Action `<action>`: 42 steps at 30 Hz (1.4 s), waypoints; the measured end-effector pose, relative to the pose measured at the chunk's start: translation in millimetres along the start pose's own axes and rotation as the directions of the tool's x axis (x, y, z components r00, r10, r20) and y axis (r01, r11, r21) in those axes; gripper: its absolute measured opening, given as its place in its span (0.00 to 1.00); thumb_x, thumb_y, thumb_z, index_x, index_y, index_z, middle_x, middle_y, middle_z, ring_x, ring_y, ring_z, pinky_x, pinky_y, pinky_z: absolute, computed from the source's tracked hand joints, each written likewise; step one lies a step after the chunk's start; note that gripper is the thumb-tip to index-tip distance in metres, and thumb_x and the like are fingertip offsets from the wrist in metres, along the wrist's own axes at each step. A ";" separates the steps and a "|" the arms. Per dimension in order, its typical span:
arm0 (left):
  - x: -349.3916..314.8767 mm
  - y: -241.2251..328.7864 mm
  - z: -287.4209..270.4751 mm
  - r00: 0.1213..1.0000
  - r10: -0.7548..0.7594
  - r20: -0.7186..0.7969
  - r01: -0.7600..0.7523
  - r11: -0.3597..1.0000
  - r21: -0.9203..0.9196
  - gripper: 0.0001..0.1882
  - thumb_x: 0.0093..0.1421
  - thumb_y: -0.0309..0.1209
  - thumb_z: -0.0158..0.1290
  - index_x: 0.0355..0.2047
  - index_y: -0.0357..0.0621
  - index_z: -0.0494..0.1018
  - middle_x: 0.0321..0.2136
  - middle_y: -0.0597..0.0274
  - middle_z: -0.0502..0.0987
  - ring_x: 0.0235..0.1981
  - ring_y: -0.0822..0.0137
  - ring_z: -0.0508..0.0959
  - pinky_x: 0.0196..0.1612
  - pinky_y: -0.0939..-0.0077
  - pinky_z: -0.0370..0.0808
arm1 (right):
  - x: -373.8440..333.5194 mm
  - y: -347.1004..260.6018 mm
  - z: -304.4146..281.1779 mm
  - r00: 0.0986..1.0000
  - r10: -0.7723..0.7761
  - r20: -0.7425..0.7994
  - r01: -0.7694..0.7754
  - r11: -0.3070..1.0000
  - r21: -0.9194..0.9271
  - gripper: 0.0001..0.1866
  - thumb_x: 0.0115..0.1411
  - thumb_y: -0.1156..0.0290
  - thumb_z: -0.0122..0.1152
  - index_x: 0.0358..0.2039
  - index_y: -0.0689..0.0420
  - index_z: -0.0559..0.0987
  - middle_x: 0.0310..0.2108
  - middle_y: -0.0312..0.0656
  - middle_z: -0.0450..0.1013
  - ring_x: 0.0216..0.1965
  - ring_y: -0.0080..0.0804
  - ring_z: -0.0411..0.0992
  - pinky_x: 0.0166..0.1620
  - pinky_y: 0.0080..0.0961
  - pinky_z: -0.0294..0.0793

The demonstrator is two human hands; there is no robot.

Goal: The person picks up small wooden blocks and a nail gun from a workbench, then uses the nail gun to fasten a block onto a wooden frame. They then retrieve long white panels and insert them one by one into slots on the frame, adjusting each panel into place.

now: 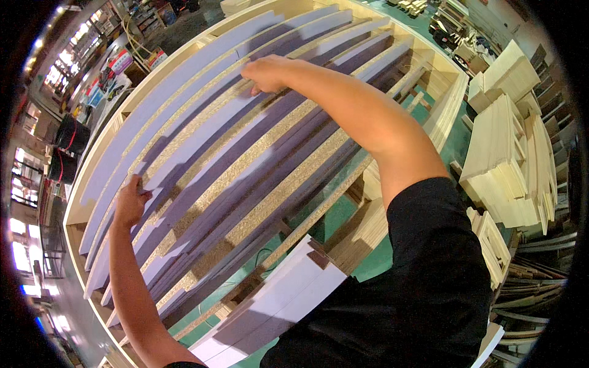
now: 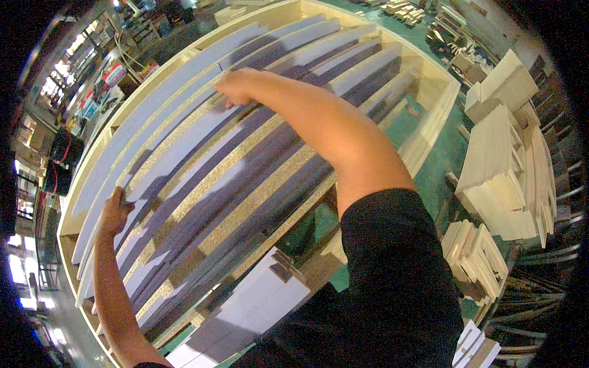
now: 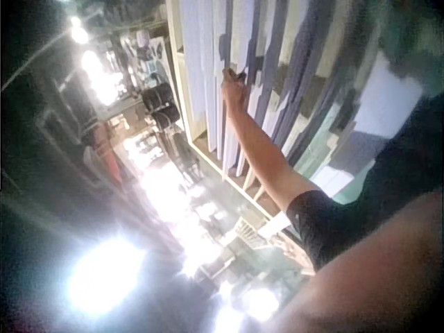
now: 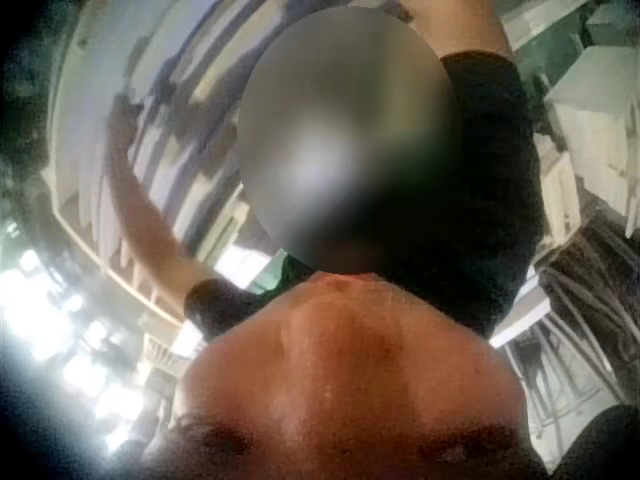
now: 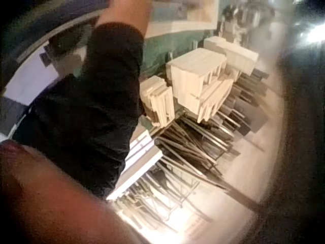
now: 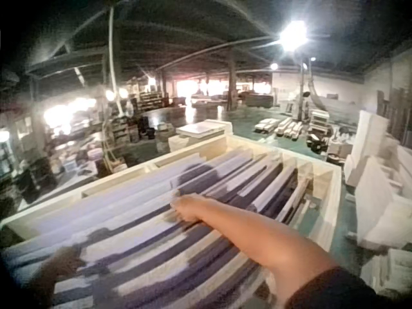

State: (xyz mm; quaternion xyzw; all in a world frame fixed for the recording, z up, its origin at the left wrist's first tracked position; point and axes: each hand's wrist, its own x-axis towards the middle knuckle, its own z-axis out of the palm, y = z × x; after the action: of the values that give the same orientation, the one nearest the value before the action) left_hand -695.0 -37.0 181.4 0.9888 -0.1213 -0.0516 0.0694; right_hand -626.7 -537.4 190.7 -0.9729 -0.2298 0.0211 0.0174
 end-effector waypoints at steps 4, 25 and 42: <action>6.5 12.1 10.5 0.997 0.071 0.030 -0.069 0.996 -0.065 0.23 0.56 0.29 0.66 0.49 0.39 0.69 0.39 0.37 0.81 0.46 0.36 0.80 0.45 0.49 0.73 | -4.0 22.6 24.4 0.999 -0.054 0.008 0.054 0.998 0.014 0.23 0.61 0.59 0.72 0.50 0.59 0.79 0.47 0.54 0.81 0.54 0.56 0.78 0.53 0.51 0.78; 3.6 64.7 16.4 0.991 0.051 0.128 -0.044 0.997 -0.058 0.23 0.55 0.30 0.66 0.49 0.39 0.72 0.39 0.35 0.81 0.43 0.35 0.80 0.45 0.49 0.74 | -29.2 42.9 22.3 1.000 0.000 0.028 0.002 0.998 -0.056 0.16 0.61 0.64 0.70 0.43 0.59 0.77 0.45 0.50 0.80 0.52 0.54 0.78 0.51 0.51 0.76; 7.7 61.5 52.2 0.984 0.038 0.171 -0.066 0.985 0.158 0.23 0.61 0.38 0.62 0.55 0.47 0.71 0.45 0.43 0.83 0.49 0.41 0.82 0.49 0.44 0.79 | -24.5 39.4 36.2 0.993 0.056 0.108 -0.062 0.997 0.048 0.33 0.63 0.64 0.66 0.67 0.59 0.70 0.66 0.57 0.69 0.68 0.54 0.66 0.70 0.46 0.65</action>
State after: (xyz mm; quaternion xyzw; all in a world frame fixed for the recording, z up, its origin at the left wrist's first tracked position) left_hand -708.0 -104.6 138.6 0.9798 -0.1564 -0.1226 -0.0209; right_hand -632.8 -582.7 153.6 -0.9759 -0.2010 0.0795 0.0295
